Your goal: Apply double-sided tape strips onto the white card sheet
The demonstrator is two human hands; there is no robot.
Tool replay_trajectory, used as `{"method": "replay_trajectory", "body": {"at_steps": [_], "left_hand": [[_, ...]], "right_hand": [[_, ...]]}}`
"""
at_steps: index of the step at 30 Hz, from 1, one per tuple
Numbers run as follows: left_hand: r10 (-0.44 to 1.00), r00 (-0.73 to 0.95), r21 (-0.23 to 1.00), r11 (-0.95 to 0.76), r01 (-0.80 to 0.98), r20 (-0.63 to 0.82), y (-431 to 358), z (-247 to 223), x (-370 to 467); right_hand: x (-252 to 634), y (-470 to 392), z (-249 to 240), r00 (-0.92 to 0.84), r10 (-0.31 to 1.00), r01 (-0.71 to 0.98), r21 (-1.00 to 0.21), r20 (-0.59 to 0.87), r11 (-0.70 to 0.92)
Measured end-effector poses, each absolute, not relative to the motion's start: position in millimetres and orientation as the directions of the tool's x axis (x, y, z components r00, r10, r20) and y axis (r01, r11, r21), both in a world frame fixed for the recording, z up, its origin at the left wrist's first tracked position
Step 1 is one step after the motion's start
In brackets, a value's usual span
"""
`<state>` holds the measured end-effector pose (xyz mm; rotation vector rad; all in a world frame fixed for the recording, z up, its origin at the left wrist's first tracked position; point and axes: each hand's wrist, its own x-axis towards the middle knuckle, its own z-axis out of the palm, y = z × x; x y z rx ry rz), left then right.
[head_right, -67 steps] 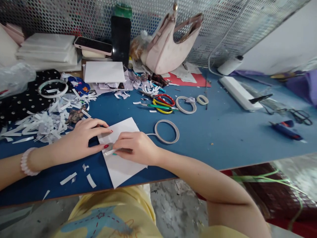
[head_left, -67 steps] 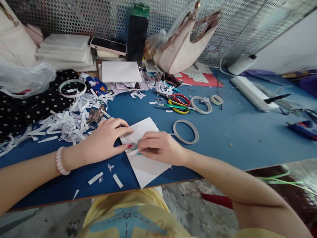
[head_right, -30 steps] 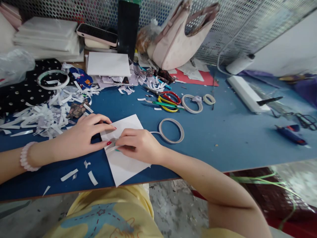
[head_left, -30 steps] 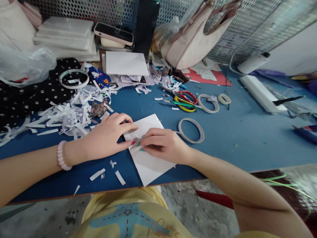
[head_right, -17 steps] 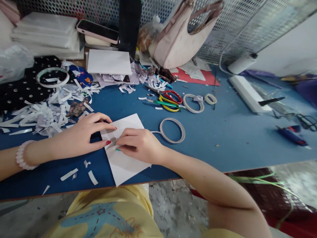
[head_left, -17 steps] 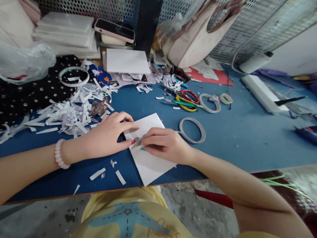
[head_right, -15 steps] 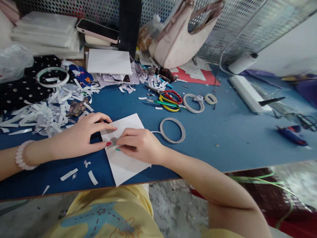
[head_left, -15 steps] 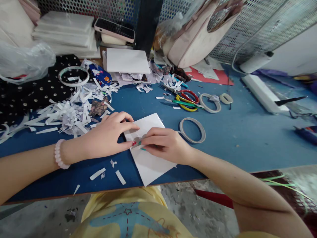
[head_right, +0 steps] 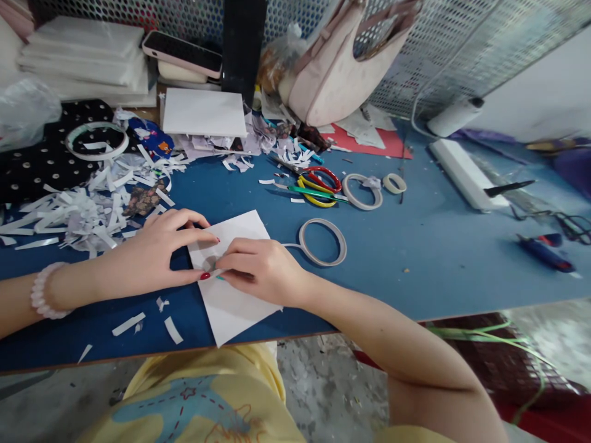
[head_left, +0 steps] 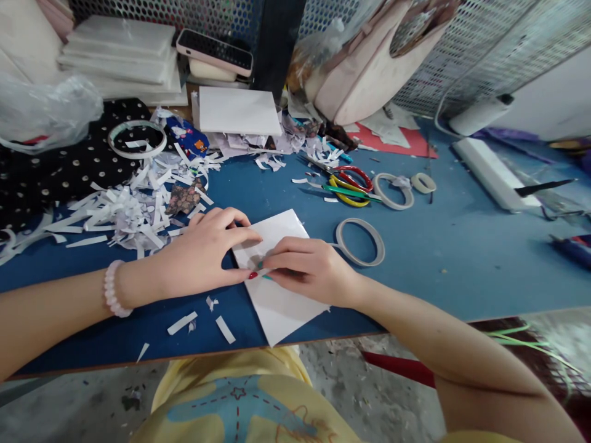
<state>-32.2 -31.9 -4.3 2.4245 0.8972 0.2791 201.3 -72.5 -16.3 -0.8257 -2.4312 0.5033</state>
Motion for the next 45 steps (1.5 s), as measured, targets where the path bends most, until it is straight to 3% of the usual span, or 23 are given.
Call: {"method": "replay_trajectory", "body": {"at_steps": [7,14,23,33,36,38,41,45], "left_hand": [[0.640,0.768,0.553,-0.654,0.517,0.039,-30.1,-7.2,-34.4],[0.654,0.756,0.583,-0.610,0.536,-0.010,-26.1,-4.4,-32.7],[0.637,0.770,0.566,-0.642,0.517,0.020,-25.2,-8.2,-35.7],[0.645,0.765,0.560,-0.634,0.533,0.003,-26.1,-6.5,-34.8],[0.640,0.768,0.550,-0.645,0.531,0.009,-25.4,-7.0,-36.1],[0.642,0.767,0.540,-0.646,0.539,0.003,-25.4,-6.5,-36.5],[0.652,0.758,0.512,-0.650,0.562,-0.004,-28.8,-4.1,-36.1],[0.640,0.767,0.424,-0.707,0.566,0.043,-39.1,0.4,-35.5]], "right_hand": [[201.1,-73.0,-16.9,-0.681,0.637,0.455,-0.474,0.360,0.754],[203.8,-71.4,-14.9,-0.758,0.507,0.435,-0.261,0.410,0.862],[204.7,-70.3,-11.1,-0.785,0.486,0.439,-0.207,0.384,0.874],[211.2,-74.9,0.6,-0.465,0.765,0.723,-0.308,0.445,0.619],[226.2,-62.4,7.4,-0.397,0.843,0.755,-0.393,0.363,0.525],[238.1,-52.2,12.0,-0.472,0.852,0.721,-0.456,0.227,0.521],[251.1,-41.3,16.6,-0.653,0.755,0.631,-0.510,0.058,0.584],[254.7,-37.7,17.0,-0.743,0.668,0.580,-0.534,-0.037,0.615]]}}
